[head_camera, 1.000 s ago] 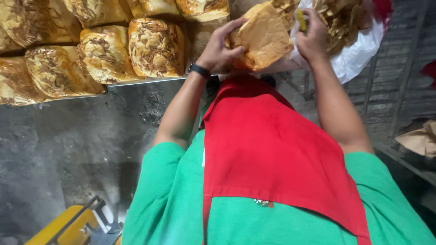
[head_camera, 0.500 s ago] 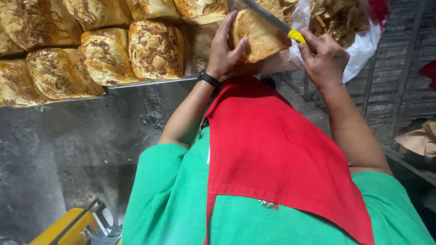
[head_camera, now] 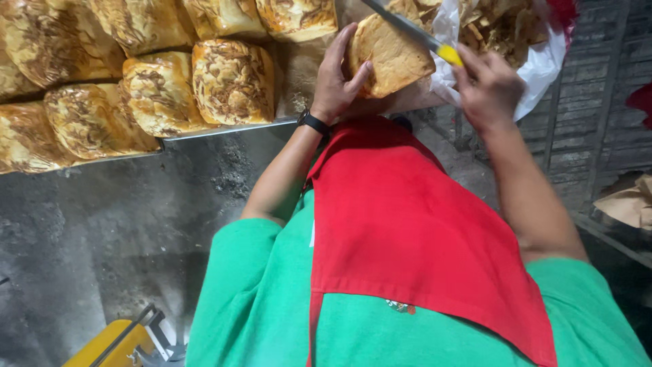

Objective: The person cuts a loaf of bread with a knife on a wooden table, removes the ends, and organizes multiple loaves of bread on metal trays.

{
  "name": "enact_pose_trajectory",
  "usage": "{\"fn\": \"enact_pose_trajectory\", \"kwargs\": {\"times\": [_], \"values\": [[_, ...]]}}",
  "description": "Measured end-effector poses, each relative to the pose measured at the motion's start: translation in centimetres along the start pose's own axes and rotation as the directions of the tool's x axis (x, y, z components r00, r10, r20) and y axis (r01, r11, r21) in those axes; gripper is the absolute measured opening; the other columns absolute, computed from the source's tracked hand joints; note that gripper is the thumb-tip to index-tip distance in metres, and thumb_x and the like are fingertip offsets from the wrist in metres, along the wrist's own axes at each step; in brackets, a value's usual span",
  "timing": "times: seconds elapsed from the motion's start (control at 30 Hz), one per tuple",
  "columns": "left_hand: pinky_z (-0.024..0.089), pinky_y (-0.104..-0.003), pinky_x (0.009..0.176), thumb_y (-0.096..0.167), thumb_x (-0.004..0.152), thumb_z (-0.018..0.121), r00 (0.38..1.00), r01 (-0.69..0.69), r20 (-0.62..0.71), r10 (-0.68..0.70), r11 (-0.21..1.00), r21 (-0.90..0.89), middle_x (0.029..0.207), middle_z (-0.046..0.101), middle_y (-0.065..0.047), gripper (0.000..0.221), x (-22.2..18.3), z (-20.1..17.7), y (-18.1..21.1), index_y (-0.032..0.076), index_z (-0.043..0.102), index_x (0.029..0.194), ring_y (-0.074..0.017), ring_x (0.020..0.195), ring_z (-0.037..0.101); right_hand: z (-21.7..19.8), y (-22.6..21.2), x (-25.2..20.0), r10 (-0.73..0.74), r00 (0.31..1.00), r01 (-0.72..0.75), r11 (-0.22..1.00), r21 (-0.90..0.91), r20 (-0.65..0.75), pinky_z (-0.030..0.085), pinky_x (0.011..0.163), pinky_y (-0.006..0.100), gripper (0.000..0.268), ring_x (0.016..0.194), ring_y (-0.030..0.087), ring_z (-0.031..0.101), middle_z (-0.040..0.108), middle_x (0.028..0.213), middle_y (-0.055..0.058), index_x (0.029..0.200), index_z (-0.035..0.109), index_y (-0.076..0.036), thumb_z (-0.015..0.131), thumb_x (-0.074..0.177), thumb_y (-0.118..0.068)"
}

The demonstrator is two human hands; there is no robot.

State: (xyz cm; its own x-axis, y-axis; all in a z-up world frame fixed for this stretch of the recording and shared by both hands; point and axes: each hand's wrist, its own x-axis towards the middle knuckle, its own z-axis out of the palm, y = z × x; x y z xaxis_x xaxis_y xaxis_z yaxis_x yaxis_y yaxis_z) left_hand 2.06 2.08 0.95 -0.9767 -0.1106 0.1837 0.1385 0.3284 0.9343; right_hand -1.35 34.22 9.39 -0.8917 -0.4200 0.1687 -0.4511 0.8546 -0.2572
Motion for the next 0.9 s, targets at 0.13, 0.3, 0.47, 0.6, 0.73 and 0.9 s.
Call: {"fn": "enact_pose_trajectory", "kwargs": {"times": [0.13, 0.3, 0.47, 0.6, 0.73, 0.9], "values": [[0.042, -0.039, 0.124, 0.018, 0.096, 0.077, 0.999, 0.038, -0.006, -0.038, 0.999, -0.029, 0.155, 0.053, -0.017, 0.067, 0.2, -0.1, 0.3, 0.006, 0.044, 0.153, -0.0312, 0.146, 0.052, -3.3, 0.8, -1.9, 0.099, 0.994, -0.097, 0.995, -0.036, 0.054, 0.052, 0.067, 0.039, 0.035, 0.076, 0.023, 0.065, 0.064, 0.09, 0.004, 0.139, 0.076, -0.023, 0.079, 0.105, -0.029], [0.041, -0.041, 0.125, 0.018, 0.096, 0.079, 0.999, -0.029, 0.026, 0.028, 0.999, 0.036, 0.154, 0.053, -0.017, 0.068, -0.1, 0.1, 0.7, 0.006, 0.044, 0.153, -0.0339, 0.146, 0.051, 0.1, -0.4, 0.5, 0.01, 0.998, -0.009, 1.0, 0.022, -0.069, 0.051, 0.068, 0.038, 0.03, 0.079, 0.023, 0.066, 0.066, 0.094, 0.005, 0.133, 0.077, -0.021, 0.08, 0.103, -0.025], [0.043, -0.041, 0.123, 0.019, 0.095, 0.078, 1.0, -0.022, 0.016, 0.022, 1.0, 0.011, 0.152, 0.055, -0.017, 0.067, 0.2, -0.3, 1.1, 0.006, 0.045, 0.152, -0.034, 0.144, 0.053, -0.2, 0.8, -1.4, 0.039, 0.995, -0.033, 0.998, 0.06, -0.089, 0.052, 0.07, 0.04, 0.037, 0.08, 0.026, 0.066, 0.067, 0.095, 0.007, 0.139, 0.077, -0.021, 0.08, 0.102, -0.023], [0.043, -0.041, 0.123, 0.019, 0.096, 0.078, 1.0, -0.015, 0.012, 0.014, 1.0, 0.023, 0.152, 0.054, -0.018, 0.066, 0.1, -0.1, 0.8, 0.006, 0.045, 0.152, -0.0341, 0.144, 0.053, -1.6, 1.6, -3.1, 0.136, 0.991, -0.134, 0.988, 0.079, -0.01, 0.052, 0.072, 0.041, 0.033, 0.08, 0.027, 0.066, 0.065, 0.09, 0.009, 0.136, 0.076, -0.02, 0.08, 0.103, -0.024], [0.043, -0.041, 0.124, 0.019, 0.096, 0.079, 0.998, -0.053, 0.028, 0.052, 0.997, 0.05, 0.153, 0.054, -0.017, 0.067, -0.1, 0.1, 0.6, 0.006, 0.045, 0.153, -0.0339, 0.146, 0.052, 2.1, 0.5, 0.1, 0.106, 0.993, -0.102, 0.991, 0.083, -0.052, 0.051, 0.07, 0.041, 0.032, 0.08, 0.027, 0.066, 0.067, 0.091, 0.009, 0.137, 0.076, -0.019, 0.079, 0.105, -0.023], [0.044, -0.041, 0.121, 0.021, 0.094, 0.079, 0.999, 0.021, 0.027, -0.021, 0.999, 0.031, 0.152, 0.055, -0.018, 0.068, 0.8, -0.8, 0.5, 0.006, 0.046, 0.152, -0.0333, 0.143, 0.053, 1.4, 3.6, -2.7, 0.176, 0.984, -0.174, 0.979, 0.109, -0.011, 0.051, 0.071, 0.043, 0.036, 0.082, 0.031, 0.066, 0.065, 0.092, 0.013, 0.14, 0.077, -0.018, 0.079, 0.104, -0.023]]}}
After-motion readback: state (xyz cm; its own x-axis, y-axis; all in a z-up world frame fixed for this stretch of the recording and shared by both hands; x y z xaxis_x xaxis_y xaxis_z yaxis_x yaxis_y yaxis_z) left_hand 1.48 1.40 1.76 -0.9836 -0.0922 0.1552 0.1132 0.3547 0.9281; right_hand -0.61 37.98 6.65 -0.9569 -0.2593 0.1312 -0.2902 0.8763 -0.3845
